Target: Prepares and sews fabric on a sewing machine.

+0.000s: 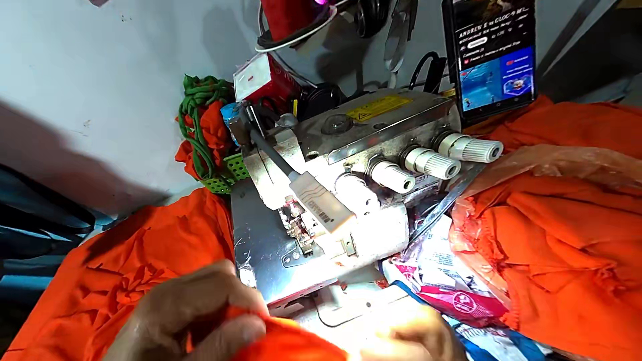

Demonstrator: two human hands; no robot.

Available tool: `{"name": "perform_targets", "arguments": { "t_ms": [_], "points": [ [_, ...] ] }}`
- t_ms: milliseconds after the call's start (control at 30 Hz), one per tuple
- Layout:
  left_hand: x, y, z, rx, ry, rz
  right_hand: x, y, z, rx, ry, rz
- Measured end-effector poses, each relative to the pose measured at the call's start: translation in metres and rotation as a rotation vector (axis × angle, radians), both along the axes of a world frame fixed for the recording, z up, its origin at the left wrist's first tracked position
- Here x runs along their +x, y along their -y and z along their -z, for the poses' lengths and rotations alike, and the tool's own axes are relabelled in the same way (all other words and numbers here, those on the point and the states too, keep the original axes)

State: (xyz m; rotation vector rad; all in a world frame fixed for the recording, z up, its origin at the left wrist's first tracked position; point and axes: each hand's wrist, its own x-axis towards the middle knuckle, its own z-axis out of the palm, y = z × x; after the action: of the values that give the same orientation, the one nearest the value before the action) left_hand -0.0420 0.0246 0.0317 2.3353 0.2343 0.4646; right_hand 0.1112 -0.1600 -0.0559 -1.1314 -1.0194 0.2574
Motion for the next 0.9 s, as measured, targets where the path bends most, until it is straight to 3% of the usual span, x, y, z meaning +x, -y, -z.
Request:
{"name": "perform_targets", "arguments": {
  "t_ms": [100,167,300,400,467,533,600,700,800,900],
  "points": [
    [0.026,-0.001,0.014,0.596,-0.092,-0.424,0.000,-0.045,0.019,-0.115,0.033,0.314],
    [0.053,-0.013,0.035,0.744,-0.114,-0.529,0.001,-0.069,0.030,-0.144,0.065,0.454],
    [0.079,-0.035,0.053,0.702,-0.100,-0.545,-0.001,-0.085,0.031,-0.134,-0.113,0.429],
    [0.077,-0.043,0.054,0.824,-0.050,-0.516,-0.003,-0.089,0.034,-0.073,-0.183,0.375],
    [0.076,-0.028,0.043,0.765,-0.079,-0.549,0.004,-0.079,0.034,-0.069,-0.065,0.382],
    [0.073,-0.019,0.040,0.824,-0.024,-0.583,0.029,-0.046,0.030,-0.169,0.200,0.433],
    [0.063,-0.020,0.045,0.939,0.086,-0.579,0.066,0.001,0.022,-0.374,0.482,0.456],
    [0.056,0.003,0.038,0.894,0.118,-0.566,0.107,0.041,0.024,-0.673,0.725,0.445],
    [0.061,0.027,0.028,0.807,0.125,-0.499,0.120,0.037,0.036,-0.658,0.732,0.474],
    [0.067,0.051,0.029,0.622,0.128,-0.395,0.128,0.033,0.034,-0.491,0.533,0.547]
  ]
}}
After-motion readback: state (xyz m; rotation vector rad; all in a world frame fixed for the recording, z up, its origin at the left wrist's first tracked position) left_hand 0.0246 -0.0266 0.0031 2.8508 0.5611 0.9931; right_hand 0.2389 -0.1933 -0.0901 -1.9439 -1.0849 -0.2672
